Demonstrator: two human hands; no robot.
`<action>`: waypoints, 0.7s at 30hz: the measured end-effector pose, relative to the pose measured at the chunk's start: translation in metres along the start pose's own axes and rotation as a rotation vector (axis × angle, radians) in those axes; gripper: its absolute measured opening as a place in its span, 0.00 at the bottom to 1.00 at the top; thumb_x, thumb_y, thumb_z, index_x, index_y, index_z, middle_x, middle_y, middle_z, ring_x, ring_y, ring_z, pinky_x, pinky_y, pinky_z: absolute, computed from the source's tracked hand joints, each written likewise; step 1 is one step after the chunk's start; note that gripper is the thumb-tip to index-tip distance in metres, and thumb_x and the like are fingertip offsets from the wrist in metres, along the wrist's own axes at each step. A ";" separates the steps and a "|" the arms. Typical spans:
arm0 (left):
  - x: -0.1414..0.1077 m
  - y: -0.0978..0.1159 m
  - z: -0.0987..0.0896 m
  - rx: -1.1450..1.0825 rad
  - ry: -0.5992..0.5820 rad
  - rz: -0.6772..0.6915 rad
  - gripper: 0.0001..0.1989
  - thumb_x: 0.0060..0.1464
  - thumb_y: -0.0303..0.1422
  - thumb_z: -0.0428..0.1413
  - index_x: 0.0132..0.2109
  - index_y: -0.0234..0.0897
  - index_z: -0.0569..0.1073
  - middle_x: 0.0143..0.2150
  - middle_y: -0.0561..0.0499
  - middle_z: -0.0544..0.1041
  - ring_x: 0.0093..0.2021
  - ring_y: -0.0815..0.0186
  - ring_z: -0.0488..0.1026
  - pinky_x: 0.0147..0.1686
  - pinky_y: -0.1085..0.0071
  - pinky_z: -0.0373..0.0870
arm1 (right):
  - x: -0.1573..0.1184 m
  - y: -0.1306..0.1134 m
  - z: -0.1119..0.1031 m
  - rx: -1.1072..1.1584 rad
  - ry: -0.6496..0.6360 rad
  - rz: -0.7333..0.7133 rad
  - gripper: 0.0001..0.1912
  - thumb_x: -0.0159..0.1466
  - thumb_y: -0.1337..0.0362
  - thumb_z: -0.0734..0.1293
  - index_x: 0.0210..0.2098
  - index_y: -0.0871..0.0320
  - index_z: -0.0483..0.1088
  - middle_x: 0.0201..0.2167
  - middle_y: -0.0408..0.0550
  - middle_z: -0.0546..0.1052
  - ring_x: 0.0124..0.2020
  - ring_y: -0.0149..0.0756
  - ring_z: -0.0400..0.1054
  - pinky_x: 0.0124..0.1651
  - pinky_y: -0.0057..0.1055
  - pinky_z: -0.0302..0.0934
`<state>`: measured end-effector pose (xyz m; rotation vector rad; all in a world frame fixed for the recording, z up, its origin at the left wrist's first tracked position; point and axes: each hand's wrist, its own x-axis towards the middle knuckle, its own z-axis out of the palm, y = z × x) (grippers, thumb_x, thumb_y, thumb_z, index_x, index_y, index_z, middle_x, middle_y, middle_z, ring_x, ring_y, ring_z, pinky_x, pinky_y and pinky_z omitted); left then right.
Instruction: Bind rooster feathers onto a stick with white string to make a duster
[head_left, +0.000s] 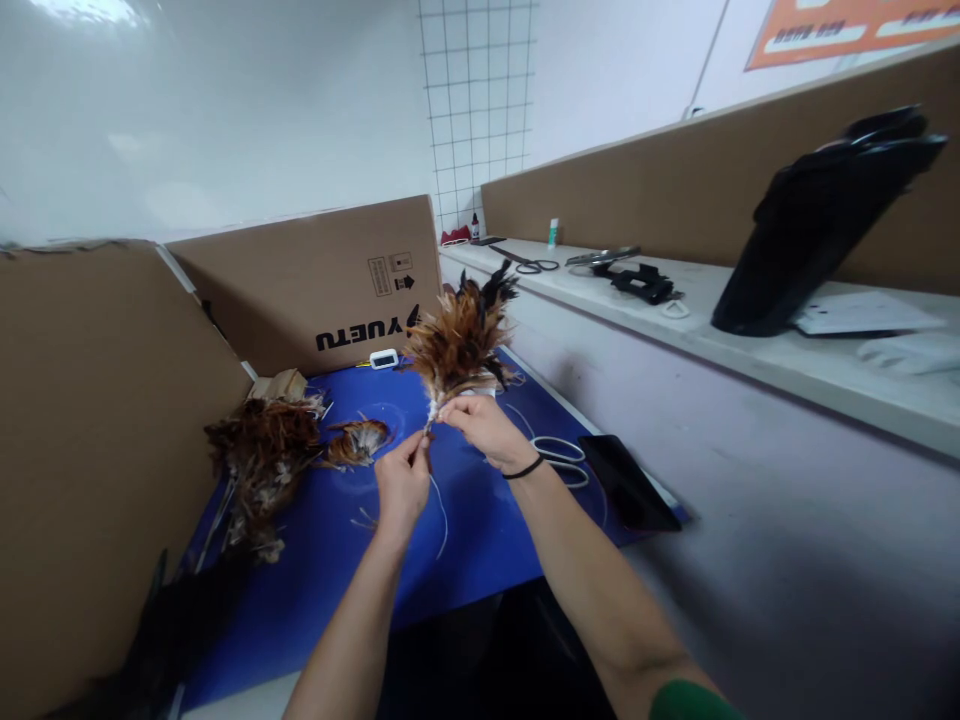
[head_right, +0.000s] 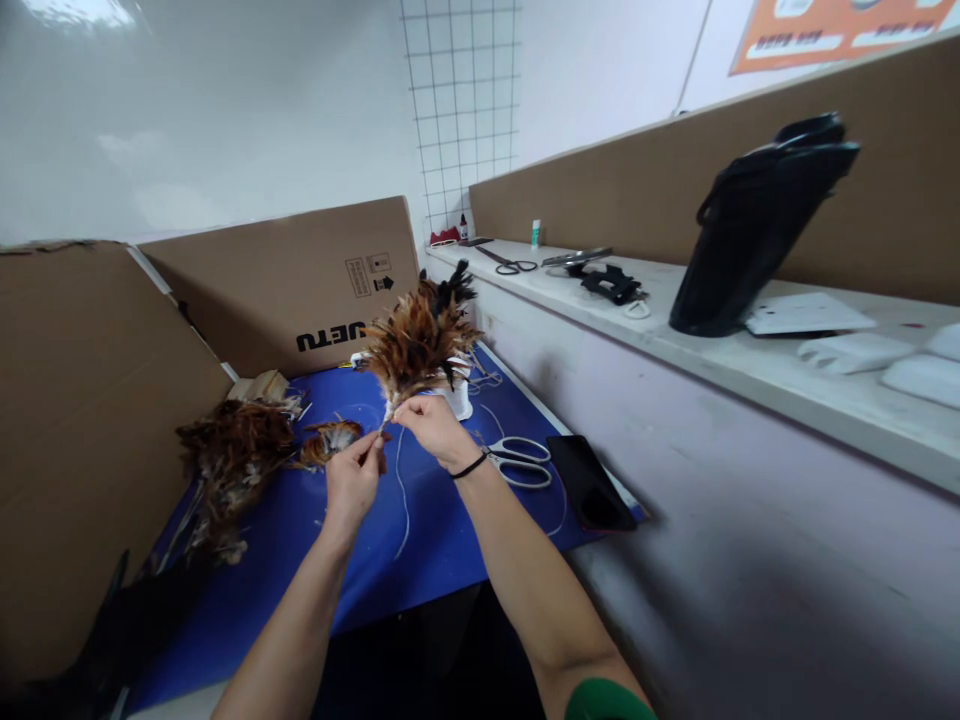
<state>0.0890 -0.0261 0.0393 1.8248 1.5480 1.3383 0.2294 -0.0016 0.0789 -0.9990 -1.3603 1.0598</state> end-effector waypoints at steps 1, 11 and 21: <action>-0.001 0.001 0.001 0.091 0.024 0.048 0.16 0.56 0.36 0.48 0.41 0.35 0.78 0.19 0.52 0.71 0.21 0.69 0.66 0.26 0.73 0.60 | 0.000 0.001 0.002 0.006 0.018 -0.002 0.07 0.50 0.65 0.65 0.18 0.61 0.71 0.14 0.39 0.65 0.19 0.25 0.55 0.23 0.24 0.48; -0.008 0.001 0.004 0.223 0.026 0.135 0.17 0.58 0.37 0.46 0.43 0.37 0.77 0.29 0.48 0.78 0.26 0.67 0.71 0.30 0.74 0.61 | 0.000 0.016 0.011 0.021 0.222 -0.005 0.14 0.47 0.59 0.69 0.14 0.60 0.64 0.13 0.37 0.60 0.17 0.23 0.48 0.21 0.25 0.44; -0.002 0.003 0.005 0.193 0.124 0.120 0.14 0.56 0.36 0.50 0.37 0.37 0.79 0.29 0.47 0.79 0.27 0.66 0.73 0.31 0.72 0.63 | 0.003 0.024 0.013 -0.105 0.251 -0.096 0.10 0.51 0.60 0.66 0.18 0.60 0.70 0.17 0.42 0.69 0.21 0.29 0.59 0.26 0.27 0.53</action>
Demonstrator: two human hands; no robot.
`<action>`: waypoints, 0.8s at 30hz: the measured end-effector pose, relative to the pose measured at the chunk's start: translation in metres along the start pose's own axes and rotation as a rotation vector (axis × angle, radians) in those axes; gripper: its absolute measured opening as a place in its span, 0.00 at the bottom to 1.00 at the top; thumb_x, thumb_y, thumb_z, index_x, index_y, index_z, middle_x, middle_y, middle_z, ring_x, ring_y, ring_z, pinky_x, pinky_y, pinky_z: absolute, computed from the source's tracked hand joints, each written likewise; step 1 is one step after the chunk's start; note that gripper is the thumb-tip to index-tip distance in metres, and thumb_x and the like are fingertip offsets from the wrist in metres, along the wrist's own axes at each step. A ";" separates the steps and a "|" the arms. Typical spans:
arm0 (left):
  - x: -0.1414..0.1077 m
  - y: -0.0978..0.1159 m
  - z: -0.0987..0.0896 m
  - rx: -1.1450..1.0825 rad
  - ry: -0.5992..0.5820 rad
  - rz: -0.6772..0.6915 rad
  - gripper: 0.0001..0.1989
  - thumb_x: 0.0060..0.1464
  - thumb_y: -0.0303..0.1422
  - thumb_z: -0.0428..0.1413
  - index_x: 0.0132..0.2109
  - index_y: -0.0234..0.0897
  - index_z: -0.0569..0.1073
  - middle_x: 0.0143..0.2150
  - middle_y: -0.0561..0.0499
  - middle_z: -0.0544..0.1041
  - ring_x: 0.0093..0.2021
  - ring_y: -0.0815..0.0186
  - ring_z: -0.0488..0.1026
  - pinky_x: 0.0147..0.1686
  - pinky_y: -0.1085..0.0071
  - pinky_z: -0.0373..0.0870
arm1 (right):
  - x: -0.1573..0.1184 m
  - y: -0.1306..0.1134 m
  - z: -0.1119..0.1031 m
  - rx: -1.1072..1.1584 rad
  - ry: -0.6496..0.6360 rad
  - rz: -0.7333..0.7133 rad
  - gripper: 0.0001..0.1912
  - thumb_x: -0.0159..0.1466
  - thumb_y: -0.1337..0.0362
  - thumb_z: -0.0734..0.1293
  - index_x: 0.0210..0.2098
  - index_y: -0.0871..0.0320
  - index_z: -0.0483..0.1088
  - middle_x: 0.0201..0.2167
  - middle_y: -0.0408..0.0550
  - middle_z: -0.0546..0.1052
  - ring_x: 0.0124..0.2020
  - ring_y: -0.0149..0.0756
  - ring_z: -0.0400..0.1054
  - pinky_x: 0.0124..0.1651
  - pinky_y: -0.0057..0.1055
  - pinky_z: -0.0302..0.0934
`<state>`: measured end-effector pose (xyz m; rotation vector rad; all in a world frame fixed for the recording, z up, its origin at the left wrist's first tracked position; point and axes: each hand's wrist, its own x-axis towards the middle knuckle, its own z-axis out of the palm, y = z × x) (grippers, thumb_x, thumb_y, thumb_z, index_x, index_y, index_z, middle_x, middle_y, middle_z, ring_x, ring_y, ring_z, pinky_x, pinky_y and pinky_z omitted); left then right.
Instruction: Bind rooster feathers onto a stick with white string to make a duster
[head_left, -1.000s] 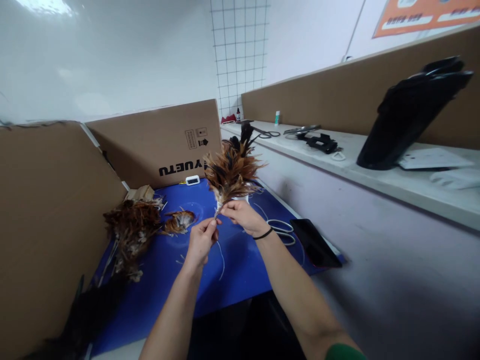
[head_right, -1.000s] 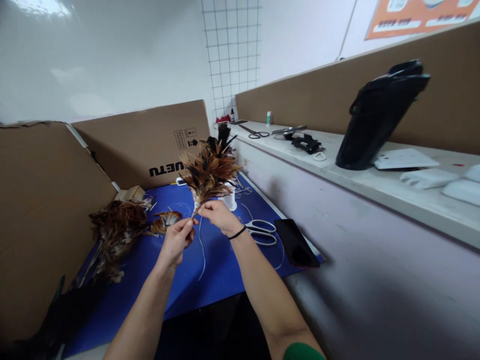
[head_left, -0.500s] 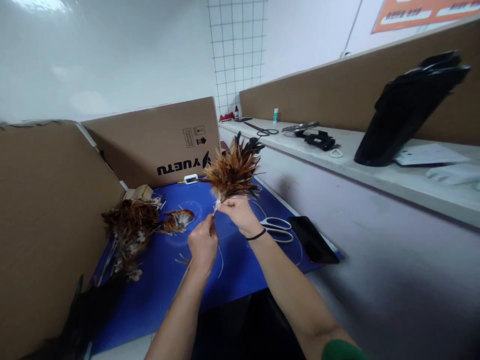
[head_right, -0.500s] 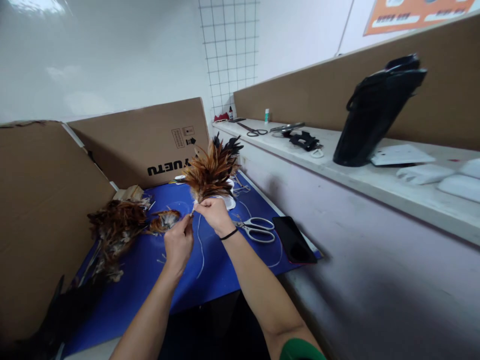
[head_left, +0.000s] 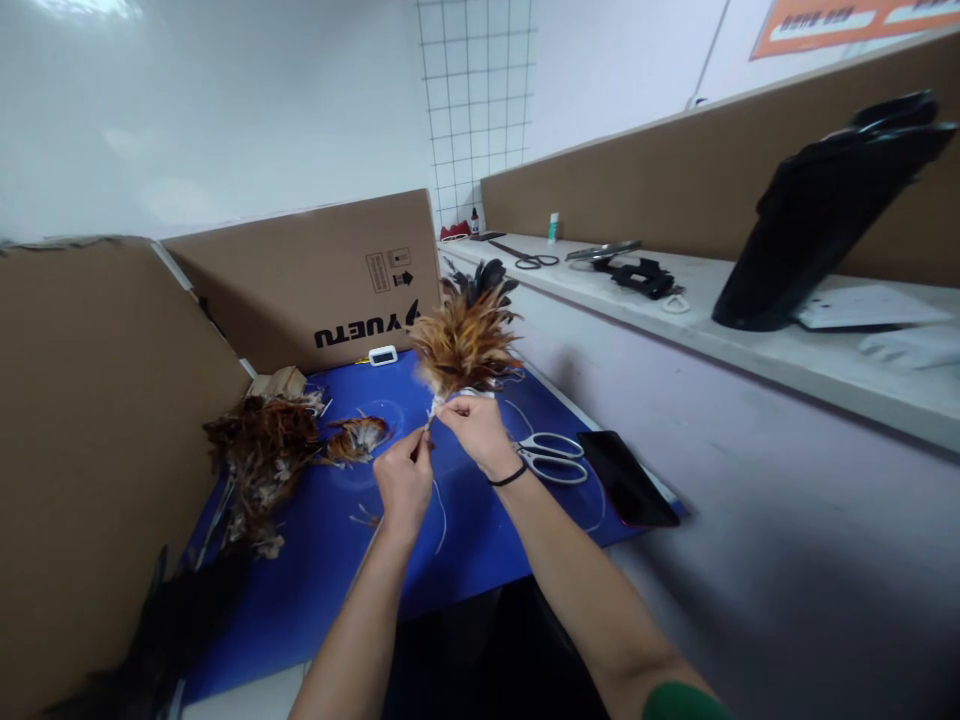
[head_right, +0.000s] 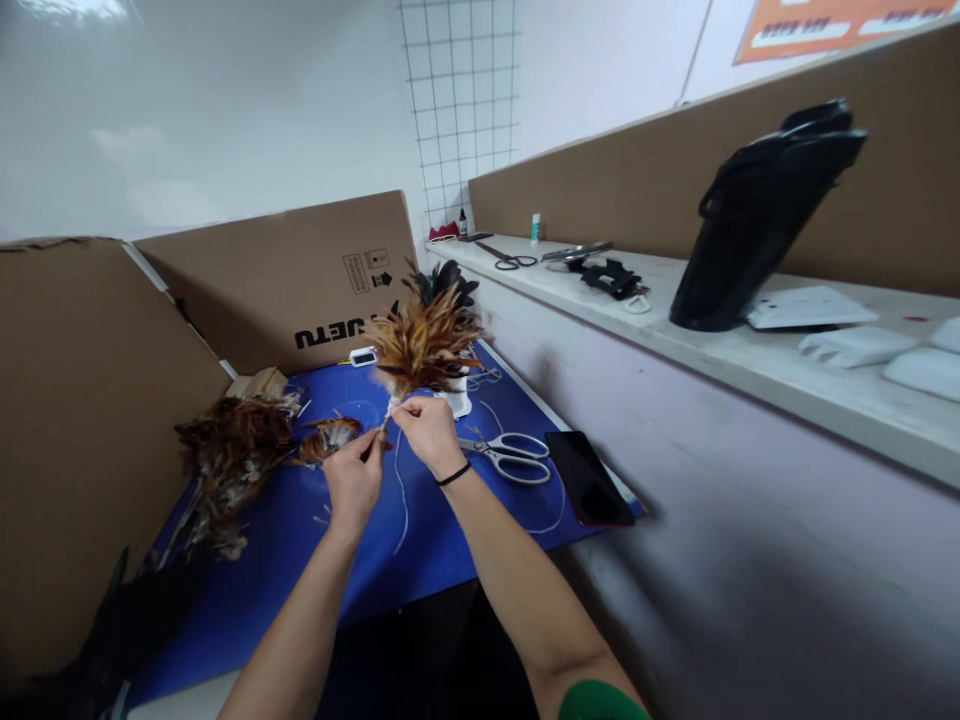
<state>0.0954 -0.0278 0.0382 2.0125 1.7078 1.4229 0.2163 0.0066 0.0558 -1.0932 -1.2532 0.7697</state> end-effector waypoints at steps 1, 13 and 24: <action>-0.001 0.001 0.001 0.042 0.025 0.035 0.14 0.56 0.35 0.49 0.39 0.37 0.79 0.31 0.46 0.79 0.30 0.64 0.74 0.33 0.71 0.64 | 0.000 0.000 0.000 -0.005 0.013 -0.002 0.10 0.51 0.60 0.66 0.18 0.59 0.70 0.17 0.42 0.70 0.22 0.29 0.60 0.27 0.27 0.54; 0.002 0.007 0.002 -0.560 -0.314 -0.247 0.19 0.55 0.43 0.49 0.44 0.33 0.75 0.25 0.49 0.74 0.18 0.73 0.62 0.18 0.76 0.55 | -0.006 -0.002 -0.003 0.273 0.010 0.118 0.13 0.50 0.60 0.68 0.16 0.60 0.65 0.13 0.36 0.60 0.17 0.23 0.50 0.22 0.25 0.48; 0.000 0.001 0.006 -0.334 -0.143 -0.146 0.15 0.54 0.39 0.51 0.35 0.34 0.78 0.20 0.52 0.73 0.19 0.72 0.64 0.21 0.75 0.58 | -0.006 0.000 -0.008 0.092 -0.037 -0.001 0.10 0.53 0.61 0.66 0.22 0.61 0.74 0.20 0.44 0.73 0.24 0.30 0.63 0.31 0.27 0.57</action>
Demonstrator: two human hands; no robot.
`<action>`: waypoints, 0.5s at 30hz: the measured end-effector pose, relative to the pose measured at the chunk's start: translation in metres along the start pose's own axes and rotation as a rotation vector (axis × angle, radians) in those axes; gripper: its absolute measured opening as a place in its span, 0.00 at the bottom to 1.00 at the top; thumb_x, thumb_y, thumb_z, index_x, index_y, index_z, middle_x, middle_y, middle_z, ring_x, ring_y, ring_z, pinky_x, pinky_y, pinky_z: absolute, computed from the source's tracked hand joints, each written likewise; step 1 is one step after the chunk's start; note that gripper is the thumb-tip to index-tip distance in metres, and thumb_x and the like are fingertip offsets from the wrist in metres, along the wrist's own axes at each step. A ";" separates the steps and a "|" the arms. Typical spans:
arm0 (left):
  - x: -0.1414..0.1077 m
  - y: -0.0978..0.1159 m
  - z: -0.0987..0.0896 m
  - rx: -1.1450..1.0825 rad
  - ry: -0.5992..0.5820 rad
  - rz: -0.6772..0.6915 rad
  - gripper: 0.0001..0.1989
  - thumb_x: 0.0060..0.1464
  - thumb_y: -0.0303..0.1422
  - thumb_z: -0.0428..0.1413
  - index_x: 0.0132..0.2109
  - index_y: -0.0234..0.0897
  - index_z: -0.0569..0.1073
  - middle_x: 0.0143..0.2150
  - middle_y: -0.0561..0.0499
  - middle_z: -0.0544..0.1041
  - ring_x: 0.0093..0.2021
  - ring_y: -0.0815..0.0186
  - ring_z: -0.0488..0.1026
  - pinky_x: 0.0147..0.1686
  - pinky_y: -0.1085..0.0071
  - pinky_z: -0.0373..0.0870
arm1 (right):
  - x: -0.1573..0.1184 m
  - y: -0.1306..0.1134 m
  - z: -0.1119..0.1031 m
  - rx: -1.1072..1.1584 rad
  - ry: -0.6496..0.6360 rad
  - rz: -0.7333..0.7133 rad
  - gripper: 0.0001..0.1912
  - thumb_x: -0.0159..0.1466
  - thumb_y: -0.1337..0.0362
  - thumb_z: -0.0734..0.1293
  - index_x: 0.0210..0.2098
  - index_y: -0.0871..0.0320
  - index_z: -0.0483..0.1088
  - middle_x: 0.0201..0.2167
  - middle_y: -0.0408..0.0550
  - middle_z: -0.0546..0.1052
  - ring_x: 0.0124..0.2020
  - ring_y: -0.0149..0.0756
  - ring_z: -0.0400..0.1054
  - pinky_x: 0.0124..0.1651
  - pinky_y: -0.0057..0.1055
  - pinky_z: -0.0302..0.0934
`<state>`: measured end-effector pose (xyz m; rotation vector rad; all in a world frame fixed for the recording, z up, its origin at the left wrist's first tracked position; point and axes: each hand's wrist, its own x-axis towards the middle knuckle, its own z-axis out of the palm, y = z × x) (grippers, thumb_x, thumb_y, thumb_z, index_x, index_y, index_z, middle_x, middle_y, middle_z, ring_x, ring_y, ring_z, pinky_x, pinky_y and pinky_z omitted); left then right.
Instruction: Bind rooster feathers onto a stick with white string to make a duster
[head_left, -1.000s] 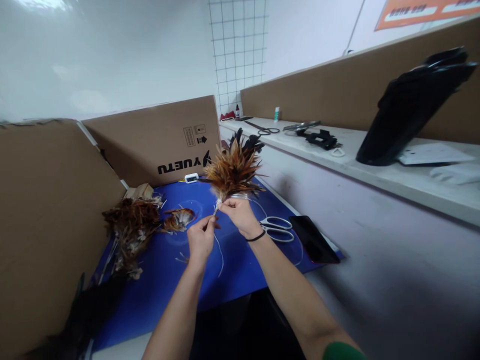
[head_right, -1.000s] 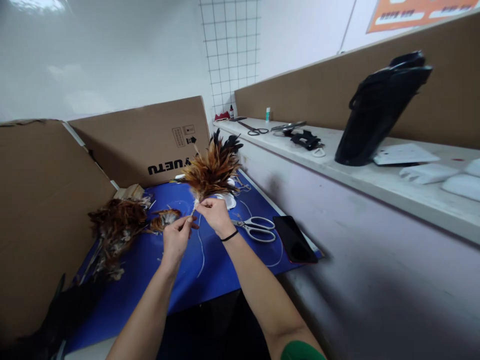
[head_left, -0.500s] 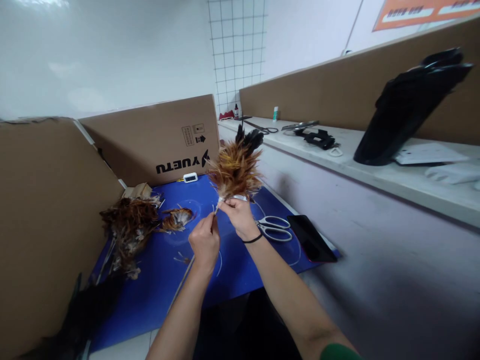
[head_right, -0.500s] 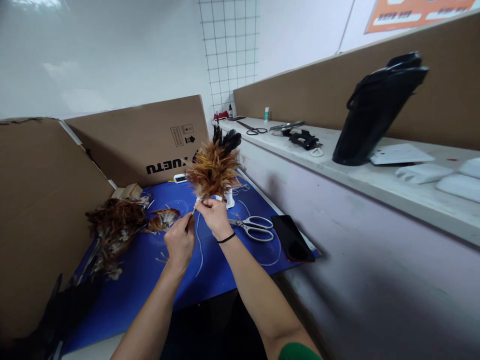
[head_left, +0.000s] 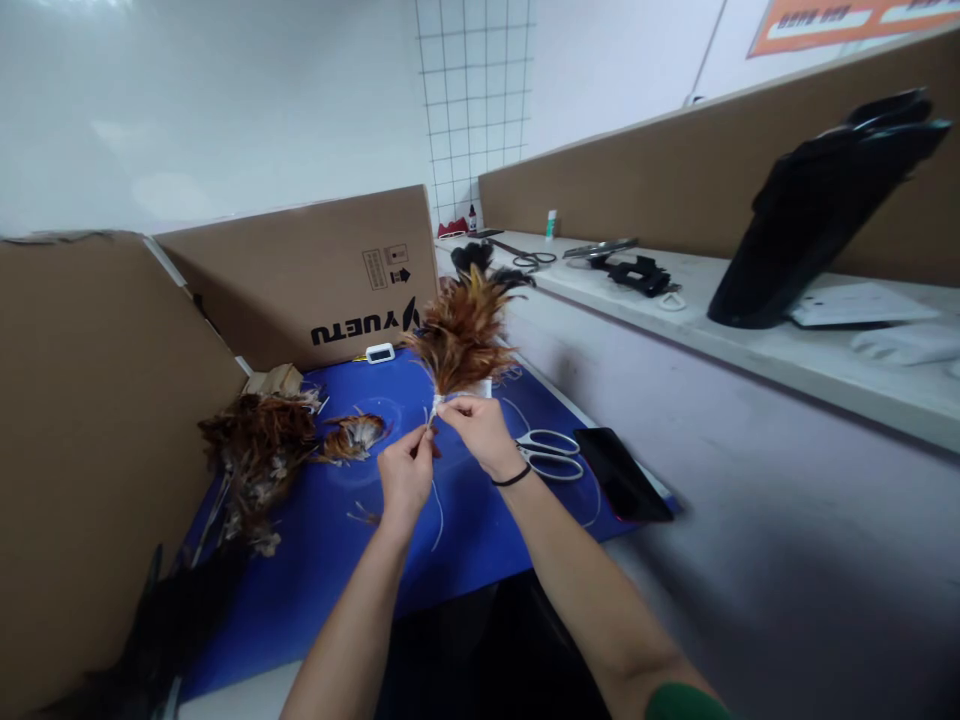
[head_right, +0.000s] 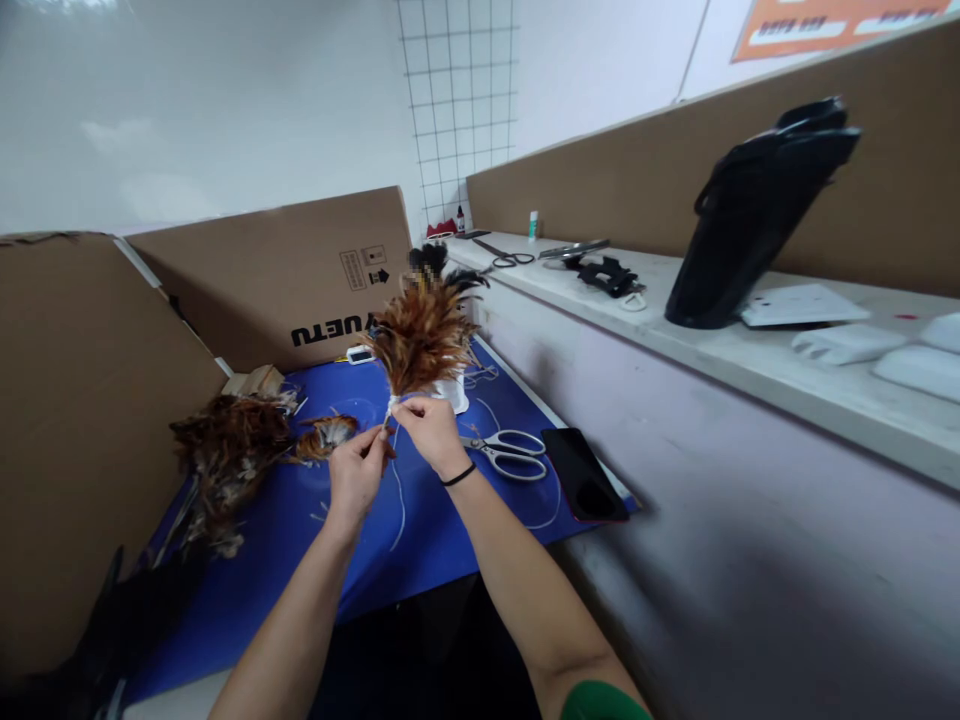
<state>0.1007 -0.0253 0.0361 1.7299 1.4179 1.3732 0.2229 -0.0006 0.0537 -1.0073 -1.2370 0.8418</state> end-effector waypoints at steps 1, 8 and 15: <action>-0.001 0.000 0.000 0.093 0.022 0.052 0.15 0.55 0.37 0.50 0.36 0.35 0.78 0.21 0.52 0.74 0.20 0.71 0.67 0.24 0.75 0.60 | -0.001 0.000 0.000 -0.039 0.013 -0.012 0.10 0.53 0.61 0.66 0.21 0.61 0.74 0.19 0.44 0.73 0.23 0.30 0.63 0.30 0.27 0.56; -0.005 0.002 0.001 0.406 0.176 0.301 0.14 0.57 0.31 0.48 0.42 0.33 0.77 0.31 0.44 0.78 0.30 0.65 0.73 0.33 0.71 0.65 | -0.004 -0.004 0.003 0.020 0.005 -0.019 0.09 0.52 0.61 0.66 0.21 0.61 0.73 0.20 0.43 0.72 0.24 0.30 0.63 0.31 0.28 0.57; -0.003 0.009 -0.002 0.149 0.037 0.121 0.16 0.56 0.38 0.49 0.42 0.36 0.78 0.26 0.49 0.76 0.25 0.68 0.71 0.28 0.73 0.63 | -0.004 0.002 0.007 0.207 0.076 0.040 0.08 0.50 0.63 0.68 0.18 0.61 0.70 0.17 0.41 0.69 0.21 0.27 0.60 0.28 0.26 0.55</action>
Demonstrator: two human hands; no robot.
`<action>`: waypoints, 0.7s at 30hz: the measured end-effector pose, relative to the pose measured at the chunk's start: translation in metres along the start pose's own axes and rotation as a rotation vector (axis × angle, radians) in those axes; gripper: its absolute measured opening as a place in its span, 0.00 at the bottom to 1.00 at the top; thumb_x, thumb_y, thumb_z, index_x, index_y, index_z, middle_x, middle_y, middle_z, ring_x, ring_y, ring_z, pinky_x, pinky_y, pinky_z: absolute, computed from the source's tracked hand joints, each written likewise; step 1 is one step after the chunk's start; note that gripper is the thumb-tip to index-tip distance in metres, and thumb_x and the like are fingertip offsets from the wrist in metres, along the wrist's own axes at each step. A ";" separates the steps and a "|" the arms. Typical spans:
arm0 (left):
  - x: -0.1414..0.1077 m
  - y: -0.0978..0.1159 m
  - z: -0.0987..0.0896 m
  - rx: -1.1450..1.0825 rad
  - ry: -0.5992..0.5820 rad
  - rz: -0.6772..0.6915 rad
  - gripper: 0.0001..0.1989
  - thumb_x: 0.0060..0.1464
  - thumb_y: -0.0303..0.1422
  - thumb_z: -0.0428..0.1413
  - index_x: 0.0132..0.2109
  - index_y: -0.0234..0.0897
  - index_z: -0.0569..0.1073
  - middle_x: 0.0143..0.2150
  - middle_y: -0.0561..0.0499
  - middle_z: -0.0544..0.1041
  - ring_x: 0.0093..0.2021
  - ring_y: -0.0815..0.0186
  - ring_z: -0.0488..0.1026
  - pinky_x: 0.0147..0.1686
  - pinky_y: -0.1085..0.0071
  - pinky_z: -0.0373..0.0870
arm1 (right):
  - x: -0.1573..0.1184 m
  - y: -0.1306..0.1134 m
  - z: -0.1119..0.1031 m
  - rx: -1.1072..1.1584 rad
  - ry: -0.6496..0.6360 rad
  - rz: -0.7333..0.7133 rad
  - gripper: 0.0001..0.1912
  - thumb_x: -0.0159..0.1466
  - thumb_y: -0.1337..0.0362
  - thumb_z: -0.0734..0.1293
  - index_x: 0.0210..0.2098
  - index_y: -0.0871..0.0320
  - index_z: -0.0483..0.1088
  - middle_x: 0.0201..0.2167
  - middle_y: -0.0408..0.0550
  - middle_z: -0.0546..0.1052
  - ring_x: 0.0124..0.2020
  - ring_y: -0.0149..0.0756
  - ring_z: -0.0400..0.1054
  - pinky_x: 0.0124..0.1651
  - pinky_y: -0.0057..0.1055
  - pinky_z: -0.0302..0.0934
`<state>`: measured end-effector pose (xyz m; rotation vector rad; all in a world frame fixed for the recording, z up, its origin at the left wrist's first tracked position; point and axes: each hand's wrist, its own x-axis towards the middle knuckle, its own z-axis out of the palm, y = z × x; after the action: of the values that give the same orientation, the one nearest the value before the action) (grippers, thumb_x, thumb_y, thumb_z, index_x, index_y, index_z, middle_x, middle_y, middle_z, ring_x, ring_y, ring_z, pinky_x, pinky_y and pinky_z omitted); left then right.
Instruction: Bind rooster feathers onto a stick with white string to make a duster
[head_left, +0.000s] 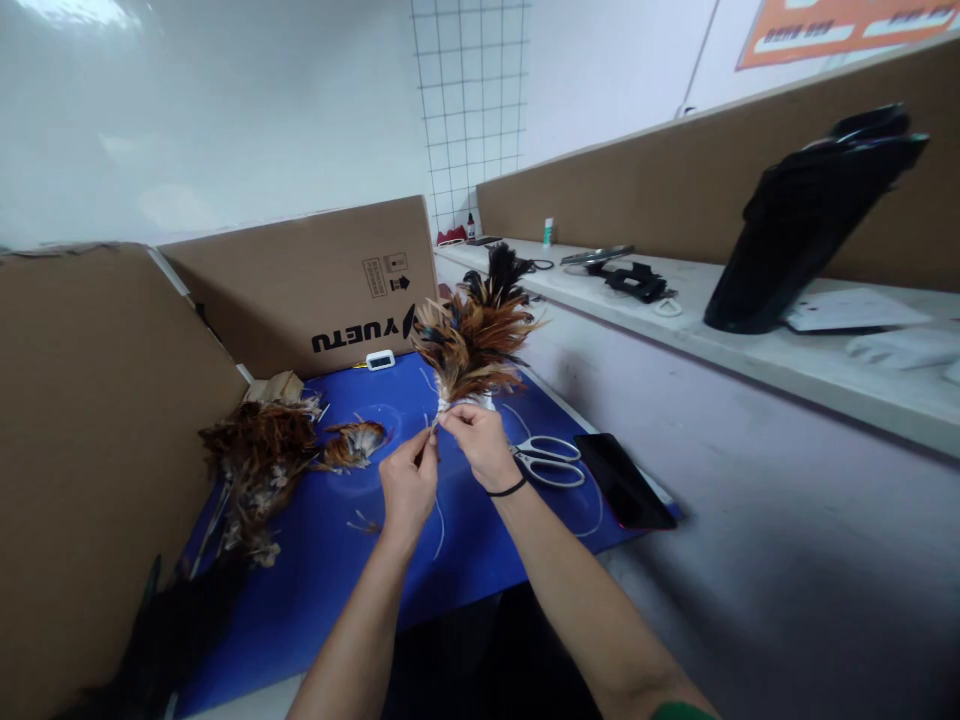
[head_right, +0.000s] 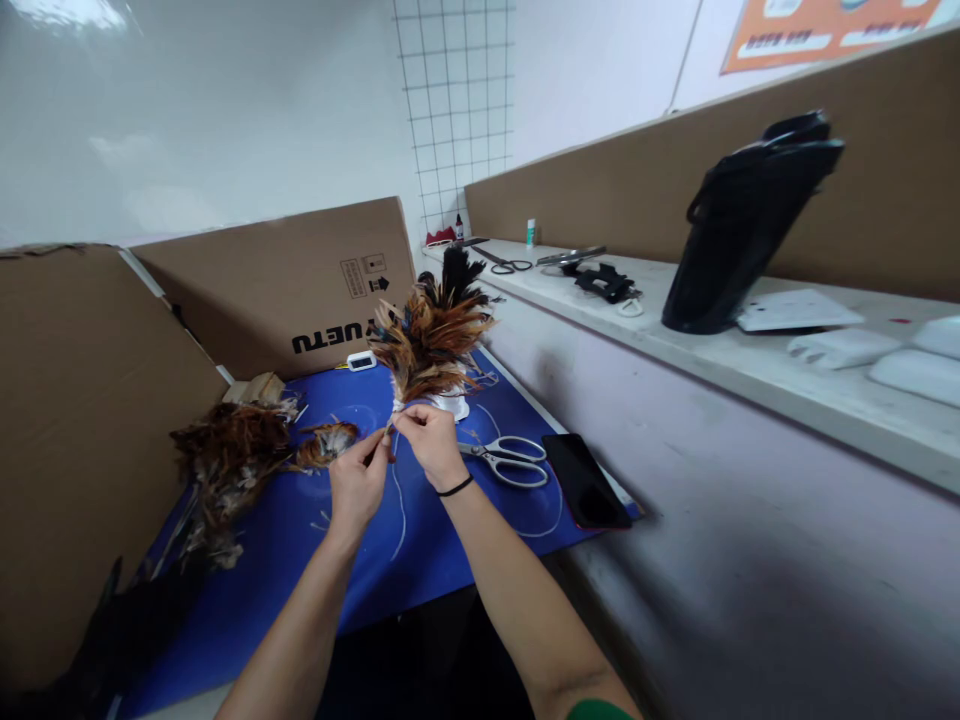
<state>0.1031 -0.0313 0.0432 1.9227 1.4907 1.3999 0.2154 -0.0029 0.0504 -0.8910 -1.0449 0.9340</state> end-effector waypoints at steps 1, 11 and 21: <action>0.001 0.001 -0.001 -0.106 -0.042 -0.072 0.17 0.56 0.40 0.49 0.42 0.35 0.77 0.24 0.50 0.75 0.22 0.69 0.68 0.25 0.74 0.62 | 0.000 0.001 0.000 0.014 0.007 0.012 0.08 0.50 0.63 0.68 0.18 0.61 0.70 0.16 0.41 0.69 0.20 0.27 0.59 0.27 0.26 0.55; 0.014 -0.005 -0.003 -0.509 -0.172 -0.310 0.18 0.48 0.43 0.55 0.35 0.30 0.76 0.16 0.56 0.66 0.13 0.77 0.54 0.16 0.77 0.49 | 0.007 -0.010 -0.009 -0.054 -0.194 0.045 0.08 0.50 0.62 0.69 0.21 0.60 0.71 0.20 0.41 0.71 0.24 0.28 0.62 0.30 0.27 0.56; 0.008 -0.002 -0.005 0.142 -0.026 -0.029 0.16 0.56 0.38 0.48 0.35 0.36 0.79 0.19 0.53 0.72 0.22 0.69 0.68 0.27 0.74 0.60 | 0.008 -0.018 -0.013 -0.103 -0.177 0.169 0.06 0.48 0.63 0.66 0.20 0.61 0.71 0.15 0.38 0.65 0.17 0.24 0.52 0.21 0.24 0.46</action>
<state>0.0974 -0.0250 0.0478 1.9855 1.6390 1.2825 0.2331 -0.0032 0.0656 -1.0076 -1.1907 1.1244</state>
